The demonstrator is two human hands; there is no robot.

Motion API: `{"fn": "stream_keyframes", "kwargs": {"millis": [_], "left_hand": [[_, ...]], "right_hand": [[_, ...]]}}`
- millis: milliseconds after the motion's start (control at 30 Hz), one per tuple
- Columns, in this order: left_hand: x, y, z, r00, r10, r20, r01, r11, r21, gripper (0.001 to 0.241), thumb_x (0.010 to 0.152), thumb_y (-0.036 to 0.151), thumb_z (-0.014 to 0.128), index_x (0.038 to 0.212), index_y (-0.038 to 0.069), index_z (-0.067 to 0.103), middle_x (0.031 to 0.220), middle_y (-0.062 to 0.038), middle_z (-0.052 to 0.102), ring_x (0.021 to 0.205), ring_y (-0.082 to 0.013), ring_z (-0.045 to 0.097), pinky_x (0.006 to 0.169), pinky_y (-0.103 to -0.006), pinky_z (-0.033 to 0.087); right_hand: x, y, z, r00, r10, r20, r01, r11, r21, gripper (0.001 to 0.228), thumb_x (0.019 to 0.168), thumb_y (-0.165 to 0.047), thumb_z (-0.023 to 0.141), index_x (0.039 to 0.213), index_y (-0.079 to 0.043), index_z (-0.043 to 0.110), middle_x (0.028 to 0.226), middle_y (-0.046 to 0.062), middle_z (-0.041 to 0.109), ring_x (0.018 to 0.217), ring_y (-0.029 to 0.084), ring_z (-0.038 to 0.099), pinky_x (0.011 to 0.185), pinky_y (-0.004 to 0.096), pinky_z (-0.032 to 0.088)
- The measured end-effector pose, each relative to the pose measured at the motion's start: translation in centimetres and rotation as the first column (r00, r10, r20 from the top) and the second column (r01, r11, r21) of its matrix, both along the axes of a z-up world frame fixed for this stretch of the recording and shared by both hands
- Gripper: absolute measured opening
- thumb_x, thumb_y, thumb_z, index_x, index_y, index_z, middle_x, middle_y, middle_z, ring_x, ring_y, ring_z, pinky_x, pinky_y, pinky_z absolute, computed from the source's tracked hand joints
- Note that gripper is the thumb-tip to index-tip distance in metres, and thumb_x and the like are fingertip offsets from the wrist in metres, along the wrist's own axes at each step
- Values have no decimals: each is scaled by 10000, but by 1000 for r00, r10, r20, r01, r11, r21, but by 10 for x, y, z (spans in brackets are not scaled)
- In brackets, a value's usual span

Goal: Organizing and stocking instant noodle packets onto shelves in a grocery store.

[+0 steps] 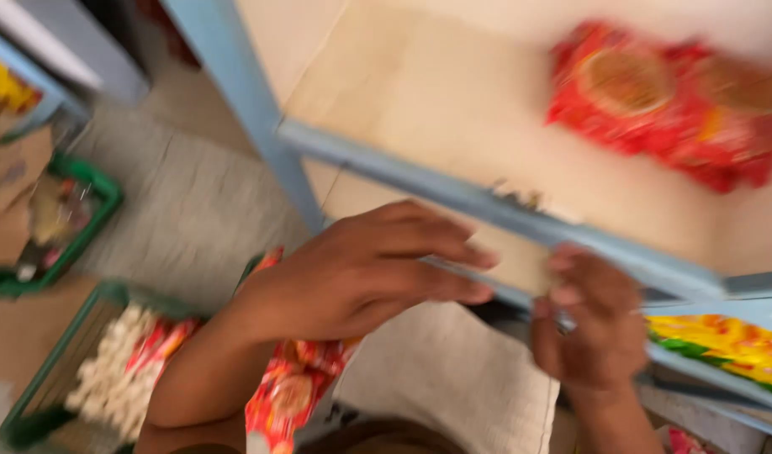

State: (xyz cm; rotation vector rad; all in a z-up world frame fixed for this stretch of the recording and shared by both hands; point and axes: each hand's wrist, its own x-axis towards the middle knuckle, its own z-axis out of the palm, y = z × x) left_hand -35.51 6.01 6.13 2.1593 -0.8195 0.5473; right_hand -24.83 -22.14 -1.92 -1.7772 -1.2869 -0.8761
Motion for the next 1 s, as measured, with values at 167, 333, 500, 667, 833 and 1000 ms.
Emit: {"fn": "stream_keyframes", "kwargs": {"millis": [167, 333, 500, 667, 833, 1000], "left_hand": [[-71, 48, -107, 864, 217, -455, -277, 959, -68, 320, 917, 6, 679, 1215, 114, 729, 1236, -51, 726, 1155, -264, 696, 981, -379, 567], [-148, 99, -280, 384, 701, -602, -586, 688, 428, 361, 839, 91, 728, 1191, 171, 736, 1183, -117, 710, 1099, -343, 659, 934, -447, 519], [-218, 88, -385, -40, 839, -543, -289, 511, 810, 361, 820, 102, 711, 1104, 318, 765, 1311, -47, 550, 1306, -320, 470, 1035, -468, 505], [-246, 75, -438, 177, 856, -485, -284, 516, 808, 222, 865, 161, 651, 1049, 227, 756, 1262, -65, 562, 1296, -302, 490, 980, -474, 526], [-257, 95, -432, 260, 878, -403, -298, 470, 831, 253, 884, 101, 586, 1093, 147, 720, 1167, -125, 613, 1144, -321, 610, 796, -440, 596], [-213, 86, -287, 213, 863, -459, -478, 501, 721, 202, 840, 96, 644, 1009, 165, 731, 989, -65, 683, 1008, -281, 673, 794, -442, 573]], "right_hand": [[-37, 81, -85, 913, 291, -286, -370, 887, -277, 271, 834, -30, 731, 1097, -91, 700, 1121, 97, 707, 1074, 302, 697, 914, 424, 579], [-70, 133, -185, 721, 217, -658, -583, 703, -407, 218, 883, -129, 728, 1099, -115, 755, 1123, 94, 728, 995, 306, 700, 813, 420, 570], [-96, 144, -234, 570, 187, -800, -728, 567, -387, 248, 869, -141, 717, 1114, -114, 739, 1161, 84, 739, 1032, 293, 702, 829, 414, 570], [-105, 146, -248, 351, 9, -936, -775, 564, -285, 272, 906, -147, 712, 1177, -127, 731, 1094, 77, 759, 963, 207, 747, 829, 340, 584], [-114, 148, -275, 170, -131, -977, -739, 639, -214, 270, 938, -186, 715, 1194, -108, 751, 1043, 57, 790, 859, 170, 720, 783, 309, 572], [-126, 146, -329, -338, -66, -939, -657, 731, 185, 322, 1005, -224, 671, 1286, -70, 691, 1149, 65, 767, 1039, 136, 701, 917, 306, 560]]}}
